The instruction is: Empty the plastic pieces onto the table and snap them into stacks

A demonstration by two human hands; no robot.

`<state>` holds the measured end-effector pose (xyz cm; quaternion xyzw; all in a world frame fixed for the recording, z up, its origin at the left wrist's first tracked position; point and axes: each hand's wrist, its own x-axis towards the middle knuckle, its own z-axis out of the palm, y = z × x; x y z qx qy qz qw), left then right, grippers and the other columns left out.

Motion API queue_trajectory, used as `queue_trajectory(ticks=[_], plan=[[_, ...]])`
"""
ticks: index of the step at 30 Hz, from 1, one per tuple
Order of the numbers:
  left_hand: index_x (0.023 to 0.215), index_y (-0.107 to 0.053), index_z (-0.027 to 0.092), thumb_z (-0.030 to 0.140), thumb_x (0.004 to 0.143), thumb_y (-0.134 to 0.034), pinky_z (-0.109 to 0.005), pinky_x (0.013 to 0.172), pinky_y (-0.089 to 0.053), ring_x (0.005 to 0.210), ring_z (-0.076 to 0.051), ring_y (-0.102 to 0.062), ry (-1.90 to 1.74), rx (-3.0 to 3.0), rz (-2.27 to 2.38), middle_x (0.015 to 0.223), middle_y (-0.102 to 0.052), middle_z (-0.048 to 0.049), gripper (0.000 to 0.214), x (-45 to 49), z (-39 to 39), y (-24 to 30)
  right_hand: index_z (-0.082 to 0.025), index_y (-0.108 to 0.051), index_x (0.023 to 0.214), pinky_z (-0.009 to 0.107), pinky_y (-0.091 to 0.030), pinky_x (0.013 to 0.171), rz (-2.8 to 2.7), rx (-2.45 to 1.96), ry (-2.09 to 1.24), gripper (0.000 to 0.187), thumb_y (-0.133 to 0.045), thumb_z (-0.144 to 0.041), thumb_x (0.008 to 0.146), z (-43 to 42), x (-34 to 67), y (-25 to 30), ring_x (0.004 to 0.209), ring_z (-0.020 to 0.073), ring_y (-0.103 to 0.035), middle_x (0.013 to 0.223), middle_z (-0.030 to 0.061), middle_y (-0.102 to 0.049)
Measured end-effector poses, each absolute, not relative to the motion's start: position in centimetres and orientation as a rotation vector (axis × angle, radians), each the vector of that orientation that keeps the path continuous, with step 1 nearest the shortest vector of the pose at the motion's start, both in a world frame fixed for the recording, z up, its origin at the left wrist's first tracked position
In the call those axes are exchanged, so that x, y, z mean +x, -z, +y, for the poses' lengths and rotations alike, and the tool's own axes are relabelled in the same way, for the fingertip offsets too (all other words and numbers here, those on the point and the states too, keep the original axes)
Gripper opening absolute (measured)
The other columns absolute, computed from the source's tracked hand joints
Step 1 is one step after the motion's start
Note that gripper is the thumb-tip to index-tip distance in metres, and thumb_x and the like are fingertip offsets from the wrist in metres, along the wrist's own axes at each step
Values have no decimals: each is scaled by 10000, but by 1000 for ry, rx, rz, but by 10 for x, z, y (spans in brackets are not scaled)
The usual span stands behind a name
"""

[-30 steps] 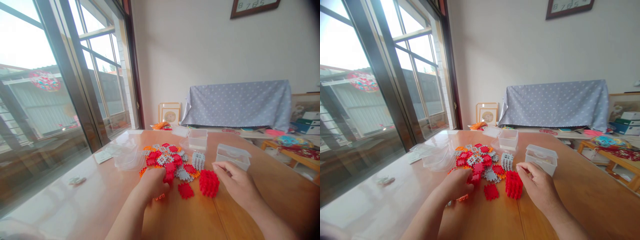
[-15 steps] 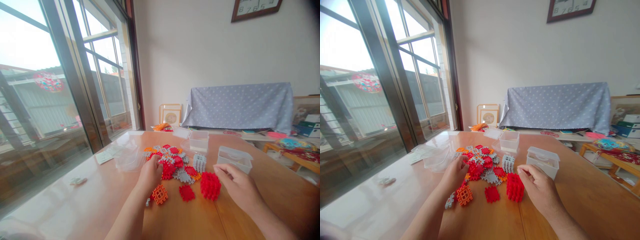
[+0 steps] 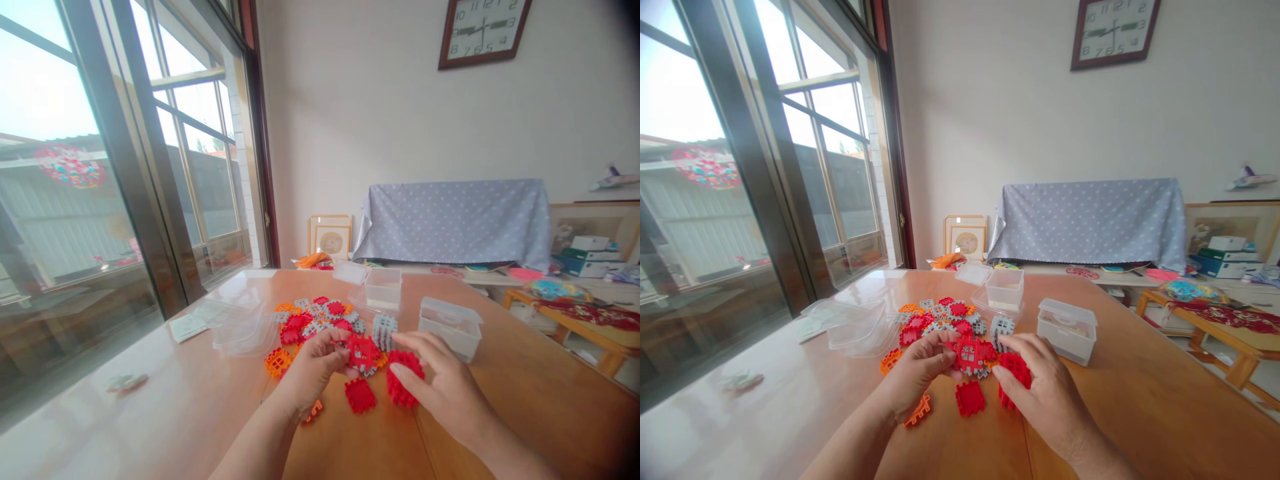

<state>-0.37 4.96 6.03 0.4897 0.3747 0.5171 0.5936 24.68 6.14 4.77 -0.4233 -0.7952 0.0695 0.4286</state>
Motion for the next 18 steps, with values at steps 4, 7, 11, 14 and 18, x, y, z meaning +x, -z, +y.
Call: queue_trajectory(ticks=[4, 7, 11, 14, 18], plan=[[1130, -630, 158, 286, 812, -768, -339, 781, -542, 768, -202, -708, -1144, 1166, 765, 867, -713, -55, 369, 2, 46, -59, -317, -532, 1385, 431, -471, 1086, -2089, -1034, -139, 539, -689, -351, 871, 54, 241, -53, 1271, 276, -551, 1374, 69, -569], [1141, -629, 163, 294, 819, -767, -342, 784, -536, 757, -201, -708, -1119, 1168, 734, 869, -714, -54, 374, 4, 45, -58, -318, -497, 1420, 445, -466, 1102, -2124, -1044, -176, 612, -707, -318, 845, 50, 238, -56, 1297, 284, -534, 1405, 75, -542], [1152, -650, 170, 296, 825, -757, -310, 773, -507, 709, -170, -686, -1084, 1175, 739, 855, -703, -35, 365, 8, 42, -59, -311, -479, 1440, 461, -443, 1130, -2128, -1027, -207, 638, -696, -291, 840, 46, 237, -59, 1320, 292, -514, 1421, 84, -523], [1124, -687, 160, 305, 837, -747, -262, 737, -471, 686, -124, -626, -1077, 1198, 752, 863, -682, -28, 327, 9, 40, -61, -310, -464, 1456, 447, -431, 1142, -2157, -963, -289, 650, -678, -260, 845, 41, 236, -63, 1351, 288, -485, 1443, 87, -500], [1151, -688, 153, 315, 866, -726, -236, 699, -441, 685, -104, -570, -1026, 1225, 733, 861, -650, -27, 330, 7, 37, -62, -313, -448, 1470, 441, -414, 1154, -2180, -891, -431, 677, -658, -209, 835, 33, 237, -70, 1369, 280, -467, 1473, 81, -476]])
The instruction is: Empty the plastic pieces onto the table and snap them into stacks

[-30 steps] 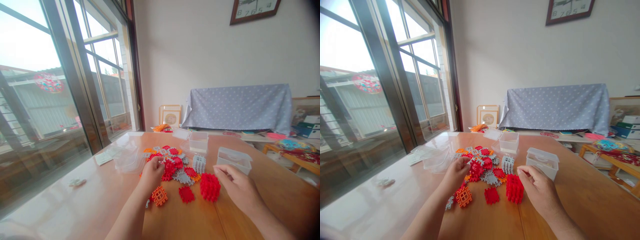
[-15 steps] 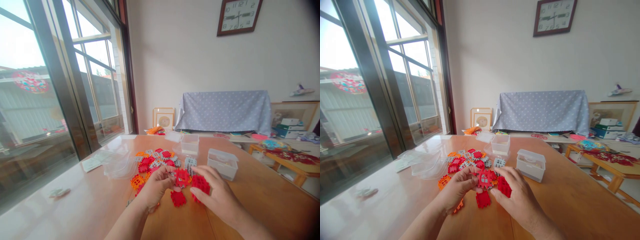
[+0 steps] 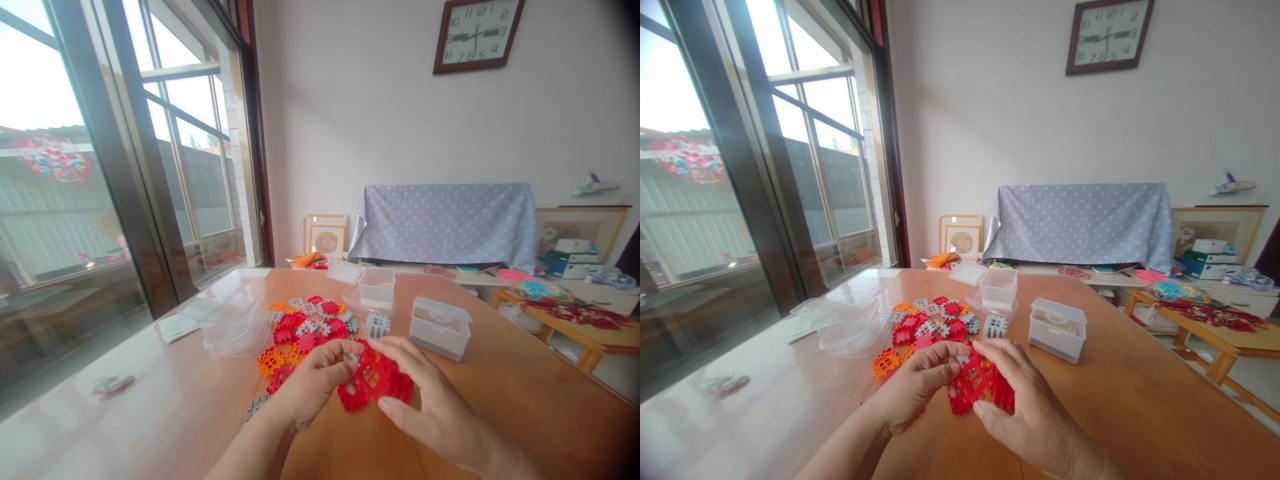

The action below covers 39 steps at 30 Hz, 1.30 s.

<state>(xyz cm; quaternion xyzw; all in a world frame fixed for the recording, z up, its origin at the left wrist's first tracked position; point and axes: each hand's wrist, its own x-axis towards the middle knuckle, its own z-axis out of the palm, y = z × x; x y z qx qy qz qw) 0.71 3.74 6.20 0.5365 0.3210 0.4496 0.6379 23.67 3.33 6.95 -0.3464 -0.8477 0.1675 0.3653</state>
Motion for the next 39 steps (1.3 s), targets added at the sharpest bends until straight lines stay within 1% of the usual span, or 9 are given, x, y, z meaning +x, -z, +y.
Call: queue_trajectory(ticks=[5, 10, 13, 17, 21, 25, 30, 36, 39], plan=[[1237, -638, 176, 321, 883, -716, -237, 685, -434, 675, -96, -555, -952, 1206, 654, 889, -629, -30, 391, 6, 37, -59, -316, -530, 1398, 389, -468, 1080, -2216, -882, -561, 633, -677, -156, 804, 25, 235, -76, 1258, 254, -551, 1354, 58, -572], [1247, -607, 182, 351, 854, -753, -252, 671, -435, 638, -105, -568, -953, 1185, 603, 814, -618, -6, 452, 7, 38, -56, -277, -633, 1223, 339, -524, 935, -2234, -924, -602, 482, -753, -207, 761, 25, 235, -79, 1081, 233, -608, 1167, 43, -633], [1284, -575, 193, 370, 842, -766, -275, 732, -456, 708, -135, -622, -1004, 1172, 635, 871, -661, -26, 513, 8, 38, -56, -266, -644, 1158, 347, -525, 896, -2201, -979, -552, 392, -763, -290, 785, 32, 245, -78, 1036, 237, -612, 1107, 43, -647], [1300, -551, 177, 378, 855, -743, -308, 802, -470, 789, -171, -658, -1039, 1165, 730, 972, -715, -84, 524, 5, 41, -57, -279, -620, 1209, 411, -487, 984, -2039, -1110, -411, 422, -729, -454, 841, 53, 271, -70, 1153, 273, -590, 1214, 63, -644], [1268, -557, 169, 365, 866, -725, -308, 812, -477, 811, -173, -655, -1051, 1161, 794, 971, -725, -91, 478, 5, 43, -56, -279, -641, 1195, 434, -466, 1020, -2015, -1186, -358, 443, -706, -541, 844, 71, 292, -62, 1185, 283, -585, 1238, 59, -647], [1211, -585, 165, 365, 831, -756, -303, 797, -486, 820, -176, -655, -1047, 1143, 833, 948, -722, -84, 463, 7, 43, -55, -274, -660, 1184, 453, -448, 1044, -2081, -1223, -375, 450, -706, -561, 840, 78, 293, -56, 1190, 288, -582, 1218, 60, -656], [1160, -618, 163, 374, 794, -785, -300, 797, -490, 865, -191, -659, -1028, 1151, 856, 935, -723, -83, 453, 6, 44, -56, -266, -672, 1193, 451, -462, 1032, -2116, -1239, -409, 464, -716, -553, 831, 83, 290, -49, 1185, 291, -587, 1226, 70, -654], [1170, -620, 164, 359, 801, -778, -307, 812, -492, 882, -195, -663, -1035, 1159, 872, 950, -731, -82, 446, 5, 45, -54, -267, -611, 1322, 462, -466, 1035, -2080, -1260, -443, 584, -705, -579, 837, 86, 293, -44, 1217, 291, -569, 1282, 85, -624], [1153, -631, 166, 372, 797, -781, -313, 821, -489, 876, -195, -666, -1055, 1160, 873, 939, -733, -79, 437, 3, 47, -53, -261, -596, 1334, 471, -468, 1040, -2055, -1262, -466, 598, -690, -592, 845, 85, 296, -43, 1220, 289, -569, 1298, 94, -609]])
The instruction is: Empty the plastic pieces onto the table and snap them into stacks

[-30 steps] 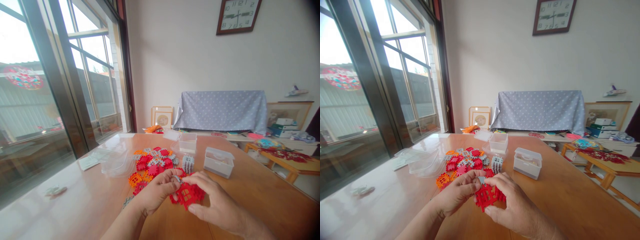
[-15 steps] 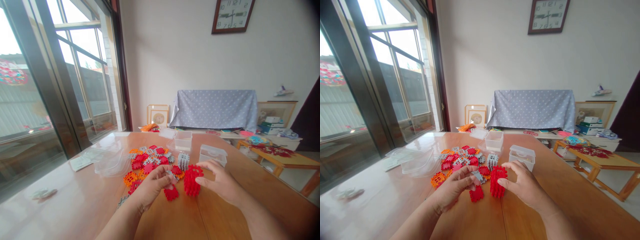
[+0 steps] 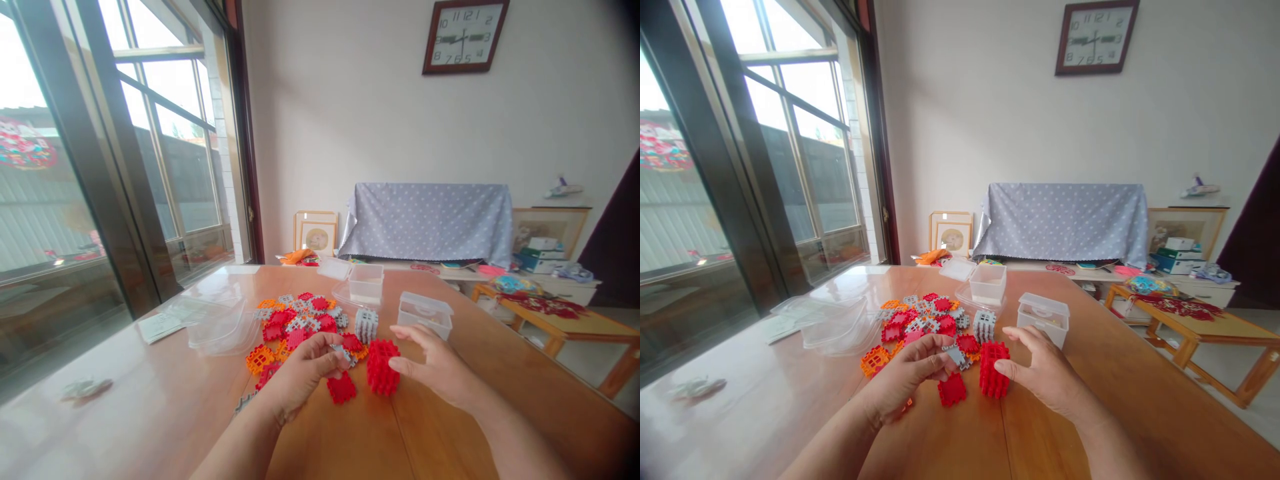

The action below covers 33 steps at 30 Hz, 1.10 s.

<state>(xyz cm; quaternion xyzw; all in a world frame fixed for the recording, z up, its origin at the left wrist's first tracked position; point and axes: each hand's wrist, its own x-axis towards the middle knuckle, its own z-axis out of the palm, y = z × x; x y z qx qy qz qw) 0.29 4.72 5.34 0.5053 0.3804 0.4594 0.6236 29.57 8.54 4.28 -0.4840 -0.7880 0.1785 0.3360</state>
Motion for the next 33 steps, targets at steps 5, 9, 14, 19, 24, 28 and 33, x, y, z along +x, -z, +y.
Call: queue_trajectory(ticks=[5, 9, 14, 19, 24, 28, 33], plan=[[1071, -648, 169, 369, 789, -775, -290, 817, -476, 885, -182, -656, -1185, 1163, 950, 934, -720, -65, 368, -12, 53, -61, -268, -630, 1266, 456, -504, 981, -1943, -1272, -456, 505, -640, -590, 877, 86, 294, -41, 1177, 288, -596, 1266, 89, -635], [1037, -634, 172, 366, 797, -738, -275, 797, -463, 842, -166, -635, -1344, 1199, 1127, 910, -700, -42, 325, -34, 63, -62, -245, -681, 1022, 370, -518, 870, -1862, -1206, -370, 330, -560, -541, 941, 84, 283, -43, 959, 240, -640, 996, 42, -694], [1069, -632, 190, 310, 837, -629, -294, 733, -433, 791, -191, -614, -1310, 1535, 1622, 870, -683, -40, 261, -59, 77, -45, -250, -586, 779, 292, -447, 655, -1842, -1158, -354, 340, -493, -503, 985, 74, 269, -45, 693, 185, -534, 709, -18, -558], [1129, -649, 225, 282, 818, -618, -392, 887, -414, 1073, -306, -601, -862, 1947, 2077, 1171, -678, -126, 318, -61, 77, -36, -254, -462, 689, 289, -392, 615, -1838, -1152, -374, 395, -495, -506, 991, 71, 268, -41, 644, 173, -454, 648, -33, -434], [1280, -586, 279, 399, 745, -729, -486, 982, -366, 1235, -392, -513, -608, 2065, 2142, 1344, -605, -147, 567, -52, 78, -27, -250, -432, 679, 285, -372, 607, -1844, -1159, -413, 413, -500, -512, 991, 72, 267, -39, 638, 167, -435, 647, -33, -397], [1232, -615, 270, 362, 782, -689, -490, 1001, -355, 1223, -382, -531, -577, 2099, 2158, 1299, -637, -147, 466, -54, 83, -22, -249, -461, 688, 280, -382, 617, -1865, -1142, -430, 403, -501, -515, 989, 69, 263, -39, 651, 170, -447, 657, -27, -426], [985, -669, 239, 288, 888, -540, -404, 895, -401, 1058, -326, -632, -658, 2011, 2230, 1076, -719, -130, 169, -61, 88, -25, -249, -529, 711, 275, -409, 643, -1878, -1139, -433, 382, -504, -511, 987, 66, 261, -43, 673, 176, -480, 679, -19, -488]])
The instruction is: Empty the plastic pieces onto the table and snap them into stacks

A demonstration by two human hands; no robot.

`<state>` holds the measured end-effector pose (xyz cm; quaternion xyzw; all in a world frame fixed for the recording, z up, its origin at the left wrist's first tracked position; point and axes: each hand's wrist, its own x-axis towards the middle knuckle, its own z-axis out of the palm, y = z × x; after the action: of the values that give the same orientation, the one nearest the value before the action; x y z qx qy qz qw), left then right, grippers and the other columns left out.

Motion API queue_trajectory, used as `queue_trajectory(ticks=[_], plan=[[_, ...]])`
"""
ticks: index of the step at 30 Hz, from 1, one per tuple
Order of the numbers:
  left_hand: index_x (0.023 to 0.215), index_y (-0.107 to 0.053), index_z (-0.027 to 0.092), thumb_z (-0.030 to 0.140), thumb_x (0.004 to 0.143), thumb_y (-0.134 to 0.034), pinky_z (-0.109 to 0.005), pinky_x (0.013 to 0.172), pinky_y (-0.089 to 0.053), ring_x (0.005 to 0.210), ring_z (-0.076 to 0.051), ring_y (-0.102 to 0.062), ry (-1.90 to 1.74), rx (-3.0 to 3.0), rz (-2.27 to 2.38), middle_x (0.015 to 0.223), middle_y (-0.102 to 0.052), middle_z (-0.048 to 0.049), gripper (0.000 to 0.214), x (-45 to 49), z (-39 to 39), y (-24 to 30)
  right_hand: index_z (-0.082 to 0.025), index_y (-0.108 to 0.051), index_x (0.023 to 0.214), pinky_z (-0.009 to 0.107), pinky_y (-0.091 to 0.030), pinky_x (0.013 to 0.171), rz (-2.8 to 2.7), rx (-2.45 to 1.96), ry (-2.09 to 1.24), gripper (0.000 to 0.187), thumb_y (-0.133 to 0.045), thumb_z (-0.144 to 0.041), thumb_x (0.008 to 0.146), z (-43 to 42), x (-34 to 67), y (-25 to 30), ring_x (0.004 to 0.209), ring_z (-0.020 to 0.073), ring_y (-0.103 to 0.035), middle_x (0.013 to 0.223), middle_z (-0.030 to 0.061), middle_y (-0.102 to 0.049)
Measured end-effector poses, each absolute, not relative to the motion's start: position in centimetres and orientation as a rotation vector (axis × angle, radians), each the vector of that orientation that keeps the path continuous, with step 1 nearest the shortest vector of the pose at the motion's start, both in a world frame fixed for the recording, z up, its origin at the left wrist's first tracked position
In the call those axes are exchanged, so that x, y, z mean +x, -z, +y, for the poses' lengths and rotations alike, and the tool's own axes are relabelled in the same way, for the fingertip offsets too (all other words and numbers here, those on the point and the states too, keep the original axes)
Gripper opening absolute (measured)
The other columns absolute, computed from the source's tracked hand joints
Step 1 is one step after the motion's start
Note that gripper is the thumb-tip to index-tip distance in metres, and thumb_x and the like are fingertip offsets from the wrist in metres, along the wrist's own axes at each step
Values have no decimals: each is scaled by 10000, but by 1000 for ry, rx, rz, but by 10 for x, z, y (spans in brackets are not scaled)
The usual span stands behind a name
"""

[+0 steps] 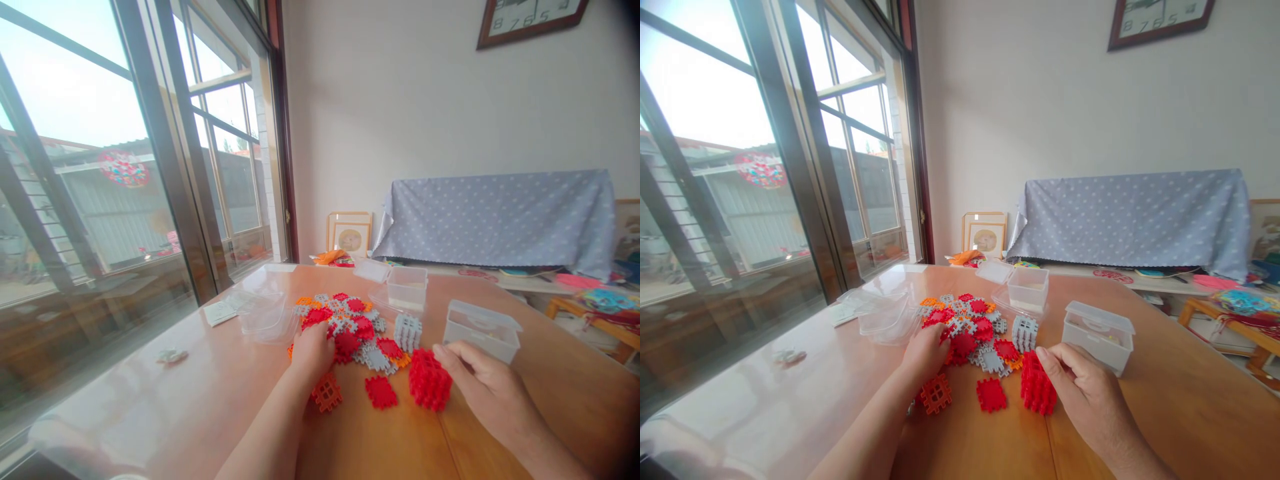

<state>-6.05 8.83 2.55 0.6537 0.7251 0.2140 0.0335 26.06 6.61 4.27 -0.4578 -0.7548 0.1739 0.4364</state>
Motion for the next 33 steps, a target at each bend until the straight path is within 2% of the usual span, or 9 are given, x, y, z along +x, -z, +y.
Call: queue_trajectory(ticks=[4, 7, 9, 11, 14, 17, 20, 24, 33], plan=[[942, -669, 227, 281, 943, -470, -355, 806, -411, 921, -287, -666, -842, 1912, 2216, 956, -728, -123, 206, -70, 93, -24, -252, -592, 753, 276, -440, 673, -1882, -1142, -449, 365, -506, -520, 985, 68, 261, -41, 713, 186, -524, 714, -10, -539], [1124, -654, 210, 292, 947, -496, -344, 839, -419, 978, -277, -664, -1010, 1836, 2165, 1019, -730, -126, 251, -77, 98, -18, -252, -616, 775, 276, -456, 677, -1887, -1145, -459, 360, -509, -526, 983, 70, 263, -37, 727, 191, -549, 726, -5, -568], [1280, -589, 185, 293, 943, -516, -347, 886, -428, 1046, -276, -653, -1054, 1823, 2157, 1116, -716, -144, 362, -79, 99, -16, -251, -631, 791, 276, -467, 682, -1891, -1146, -455, 357, -509, -526, 983, 72, 264, -35, 734, 196, -566, 731, -2, -591], [1347, -541, 173, 282, 930, -536, -356, 950, -425, 1131, -277, -621, -1069, 1862, 2214, 1232, -674, -158, 431, -80, 99, -18, -248, -644, 812, 275, -475, 690, -1889, -1148, -442, 351, -512, -526, 981, 73, 266, -34, 742, 197, -580, 743, 0, -613], [1225, -607, 215, 268, 919, -540, -344, 973, -426, 1151, -257, -599, -989, 1940, 2346, 1242, -661, -117, 318, -77, 94, -26, -245, -652, 828, 267, -471, 700, -1880, -1167, -423, 344, -522, -526, 979, 73, 267, -33, 746, 190, -588, 752, -5, -620], [1024, -648, 248, 299, 904, -545, -305, 832, -457, 974, -220, -642, -731, 2012, 2297, 1034, -707, -57, 166, -72, 85, -35, -244, -656, 838, 262, -462, 715, -1872, -1181, -418, 340, -527, -525, 980, 73, 268, -34, 753, 184, -590, 754, -11, -623], [913, -645, 249, 372, 812, -641, -306, 769, -456, 918, -230, -640, -442, 2125, 2198, 977, -703, -46, 160, -67, 77, -39, -244, -659, 832, 262, -456, 727, -1876, -1175, -425, 344, -526, -523, 982, 72, 267, -35, 760, 183, -590, 755, -12, -629], [883, -644, 231, 365, 718, -693, -341, 794, -469, 961, -262, -627, -274, 2173, 2216, 1046, -680, -74, 218, -62, 73, -37, -241, -662, 825, 264, -454, 719, -1883, -1176, -431, 352, -521, -521, 985, 72, 266, -34, 768, 189, -600, 759, -8, -647], [819, -666, 206, 230, 745, -595, -313, 746, -449, 866, -235, -651, -289, 2175, 2221, 961, -702, -82, 105, -57, 74, -40, -240, -663, 813, 265, -450, 717, -1884, -1173, -452, 362, -519, -524, 983, 73, 266, -34, 767, 191, -593, 755, -5, -646]])
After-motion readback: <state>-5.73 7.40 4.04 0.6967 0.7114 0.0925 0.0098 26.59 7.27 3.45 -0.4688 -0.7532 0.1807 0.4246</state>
